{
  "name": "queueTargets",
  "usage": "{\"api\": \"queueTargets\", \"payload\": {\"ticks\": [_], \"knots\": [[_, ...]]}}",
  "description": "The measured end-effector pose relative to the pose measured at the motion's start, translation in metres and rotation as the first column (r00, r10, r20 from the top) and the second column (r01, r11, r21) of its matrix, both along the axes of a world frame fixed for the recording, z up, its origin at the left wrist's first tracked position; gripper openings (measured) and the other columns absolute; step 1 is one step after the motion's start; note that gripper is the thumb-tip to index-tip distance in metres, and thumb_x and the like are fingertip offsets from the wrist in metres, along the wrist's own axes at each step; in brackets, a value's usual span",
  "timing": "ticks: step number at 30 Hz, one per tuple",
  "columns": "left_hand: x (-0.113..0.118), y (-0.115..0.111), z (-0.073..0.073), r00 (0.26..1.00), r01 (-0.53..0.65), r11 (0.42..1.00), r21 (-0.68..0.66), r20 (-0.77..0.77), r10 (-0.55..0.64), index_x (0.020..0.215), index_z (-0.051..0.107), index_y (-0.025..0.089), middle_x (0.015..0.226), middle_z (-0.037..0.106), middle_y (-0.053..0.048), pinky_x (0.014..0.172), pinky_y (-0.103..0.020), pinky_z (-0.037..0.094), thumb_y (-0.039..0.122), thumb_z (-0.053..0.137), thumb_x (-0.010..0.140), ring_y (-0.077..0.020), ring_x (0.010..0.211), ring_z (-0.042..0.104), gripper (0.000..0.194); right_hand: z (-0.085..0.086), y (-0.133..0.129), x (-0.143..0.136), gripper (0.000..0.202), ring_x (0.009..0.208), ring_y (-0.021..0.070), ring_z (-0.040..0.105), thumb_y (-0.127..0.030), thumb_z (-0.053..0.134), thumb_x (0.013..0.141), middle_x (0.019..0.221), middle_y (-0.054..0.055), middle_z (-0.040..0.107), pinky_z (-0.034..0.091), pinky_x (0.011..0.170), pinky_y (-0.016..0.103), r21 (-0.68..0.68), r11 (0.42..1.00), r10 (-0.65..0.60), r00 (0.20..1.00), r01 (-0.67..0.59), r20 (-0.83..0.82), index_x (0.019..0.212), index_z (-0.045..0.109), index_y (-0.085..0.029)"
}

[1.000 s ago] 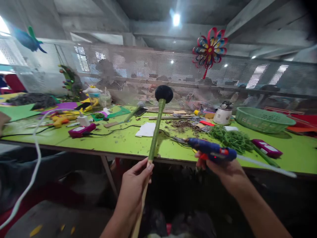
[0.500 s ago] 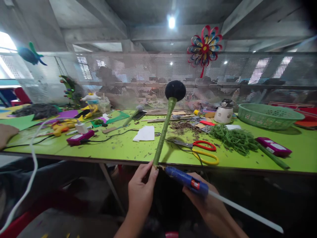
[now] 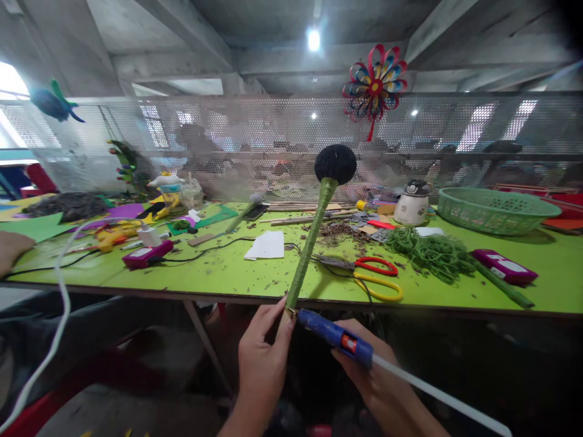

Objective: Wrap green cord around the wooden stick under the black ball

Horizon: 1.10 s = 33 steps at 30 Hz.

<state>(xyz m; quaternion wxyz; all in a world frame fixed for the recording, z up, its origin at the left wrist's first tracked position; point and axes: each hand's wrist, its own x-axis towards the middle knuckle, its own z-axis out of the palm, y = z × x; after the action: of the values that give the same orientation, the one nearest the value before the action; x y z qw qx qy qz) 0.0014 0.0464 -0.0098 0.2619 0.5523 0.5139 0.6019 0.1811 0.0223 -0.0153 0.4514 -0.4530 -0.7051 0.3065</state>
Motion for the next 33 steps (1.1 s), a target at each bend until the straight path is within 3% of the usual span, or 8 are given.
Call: {"api": "queueTargets", "payload": {"ticks": [16,33], "knots": [[-0.0019,-0.0007,-0.004,0.999,0.01,1.0,-0.021,-0.031,-0.011,0.103,0.07,0.021,0.093,0.068,-0.003,0.081,-0.026,0.047,0.031,0.064,0.076,-0.0188,0.087,0.062,0.029,-0.0004,-0.0016,0.0015,0.019,0.061,0.0149,0.054,-0.034,0.046,0.088,0.075,0.001,0.06,0.043,0.055,0.021,0.027,1.0,0.01,0.999,-0.011,0.034,0.097,0.058,-0.022],[0.0001,-0.0003,-0.0037,0.998,-0.014,1.0,0.002,-0.062,0.014,0.101,0.071,0.021,0.093,0.068,-0.003,0.081,-0.026,0.046,0.03,0.064,0.075,-0.0187,0.087,0.061,0.028,-0.0055,-0.0004,-0.0044,0.02,0.058,0.0139,0.051,-0.037,0.051,0.085,0.069,0.0,0.056,0.041,0.053,0.022,0.063,0.995,-0.076,0.996,0.079,-0.057,0.089,0.061,-0.021]]}}
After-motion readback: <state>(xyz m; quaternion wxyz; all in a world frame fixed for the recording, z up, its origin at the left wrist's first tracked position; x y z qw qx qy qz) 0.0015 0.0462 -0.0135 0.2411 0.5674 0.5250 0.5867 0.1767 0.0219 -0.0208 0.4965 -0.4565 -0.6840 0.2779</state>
